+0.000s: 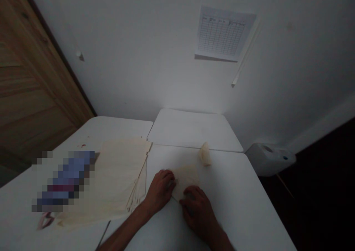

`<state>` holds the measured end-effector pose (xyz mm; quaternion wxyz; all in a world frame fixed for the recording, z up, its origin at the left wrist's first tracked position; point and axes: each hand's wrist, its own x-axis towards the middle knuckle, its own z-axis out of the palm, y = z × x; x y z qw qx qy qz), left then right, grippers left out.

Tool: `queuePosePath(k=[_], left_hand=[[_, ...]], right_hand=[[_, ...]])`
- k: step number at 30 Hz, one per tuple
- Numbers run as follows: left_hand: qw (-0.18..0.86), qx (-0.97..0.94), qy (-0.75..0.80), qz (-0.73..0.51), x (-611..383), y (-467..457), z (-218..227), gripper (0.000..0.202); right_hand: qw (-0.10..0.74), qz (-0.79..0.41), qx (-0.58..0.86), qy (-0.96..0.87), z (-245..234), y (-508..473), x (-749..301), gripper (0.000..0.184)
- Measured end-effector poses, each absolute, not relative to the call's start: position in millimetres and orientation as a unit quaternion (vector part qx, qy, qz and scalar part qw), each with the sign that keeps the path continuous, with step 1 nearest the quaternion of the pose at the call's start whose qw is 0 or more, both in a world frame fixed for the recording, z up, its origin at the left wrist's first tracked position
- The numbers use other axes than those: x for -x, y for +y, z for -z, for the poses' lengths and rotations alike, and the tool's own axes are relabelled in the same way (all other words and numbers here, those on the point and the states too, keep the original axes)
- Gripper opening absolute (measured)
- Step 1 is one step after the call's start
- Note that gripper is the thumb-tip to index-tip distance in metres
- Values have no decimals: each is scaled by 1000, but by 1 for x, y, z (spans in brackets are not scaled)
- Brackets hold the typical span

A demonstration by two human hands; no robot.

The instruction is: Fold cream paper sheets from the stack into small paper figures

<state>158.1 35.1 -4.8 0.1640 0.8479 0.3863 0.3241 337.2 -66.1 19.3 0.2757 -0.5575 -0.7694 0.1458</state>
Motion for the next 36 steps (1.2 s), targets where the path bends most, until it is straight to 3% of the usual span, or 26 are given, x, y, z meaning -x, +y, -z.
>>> queuePosePath(k=[3,6,13,30,36], left_hand=[[150,-852,385,-323,-158,34,7,21],[127,-871,369,-298,-158,32,6,13],[89,-887,365,-267,-157,30,4,20],[73,-891,370,-254,-157,28,4,22],[22,-894,367,-255,-160,25,4,20]], right_hand=[[266,-137,551,-779,-21,-68,-337,27],[260,-113,543,-790,-18,-71,-338,22],[266,-30,528,-806,0,-74,-340,22],[249,23,492,-834,-5,-78,-345,22],[258,9,502,-825,-3,-77,-345,21]])
